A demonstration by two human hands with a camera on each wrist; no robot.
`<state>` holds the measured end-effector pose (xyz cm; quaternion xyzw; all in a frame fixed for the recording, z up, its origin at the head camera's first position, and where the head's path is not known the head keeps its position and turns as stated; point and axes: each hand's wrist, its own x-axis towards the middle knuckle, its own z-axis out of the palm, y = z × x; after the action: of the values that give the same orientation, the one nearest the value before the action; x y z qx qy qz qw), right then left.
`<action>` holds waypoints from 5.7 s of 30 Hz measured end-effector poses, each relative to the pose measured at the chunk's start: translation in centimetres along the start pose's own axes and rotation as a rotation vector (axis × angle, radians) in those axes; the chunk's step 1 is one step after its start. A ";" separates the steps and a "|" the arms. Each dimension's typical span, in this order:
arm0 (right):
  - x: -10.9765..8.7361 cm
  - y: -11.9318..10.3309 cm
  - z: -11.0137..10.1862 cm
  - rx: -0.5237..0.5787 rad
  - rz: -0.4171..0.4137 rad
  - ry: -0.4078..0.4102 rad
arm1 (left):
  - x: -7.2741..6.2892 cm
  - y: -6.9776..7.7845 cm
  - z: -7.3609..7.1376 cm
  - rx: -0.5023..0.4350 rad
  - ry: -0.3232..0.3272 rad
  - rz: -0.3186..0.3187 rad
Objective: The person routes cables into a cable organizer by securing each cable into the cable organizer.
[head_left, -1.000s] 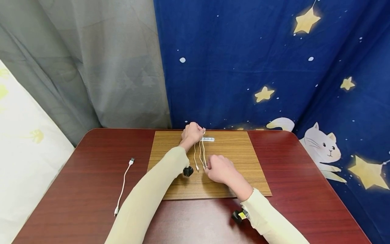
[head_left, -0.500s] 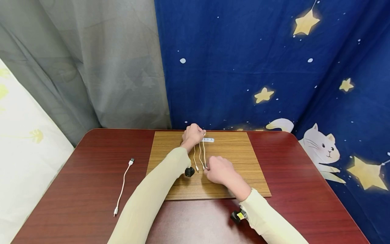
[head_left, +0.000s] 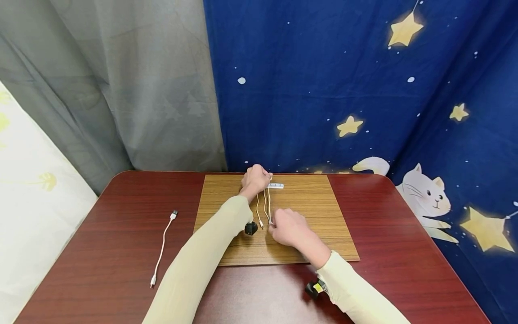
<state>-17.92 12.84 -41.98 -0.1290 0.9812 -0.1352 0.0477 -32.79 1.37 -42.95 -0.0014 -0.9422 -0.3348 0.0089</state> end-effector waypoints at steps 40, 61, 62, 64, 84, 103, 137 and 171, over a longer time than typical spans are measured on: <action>-0.3 1.0 -0.2 0.009 0.037 0.024 | 0.3 -0.2 0.6 0.035 -0.002 0.017; -0.2 1.5 -0.3 -0.003 0.084 0.008 | 1.2 -0.1 1.9 0.064 -0.020 -0.007; -0.2 1.5 -0.3 -0.005 0.084 0.008 | 1.2 -0.1 1.9 0.063 -0.018 -0.007; -0.2 1.5 -0.3 -0.009 0.085 0.007 | 1.2 -0.1 1.9 0.060 -0.017 -0.006; 0.2 1.3 0.5 -0.026 0.080 -0.043 | 1.0 -0.3 1.9 0.090 -0.040 0.052; 0.1 0.9 0.7 0.037 0.061 -0.021 | 0.9 -0.7 1.8 0.059 -0.016 0.037; 0.4 0.4 0.0 0.241 -0.145 0.105 | -1.6 -3.8 -3.2 -0.082 -0.004 0.026; 0.4 -1.9 0.9 0.356 -0.371 0.036 | -7.0 -11.4 -12.1 -0.168 -0.073 0.103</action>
<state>-17.77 10.75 -42.36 -0.2941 0.9022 -0.3144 0.0267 -25.70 -15.07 -40.84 -0.0629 -0.9092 -0.4115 -0.0082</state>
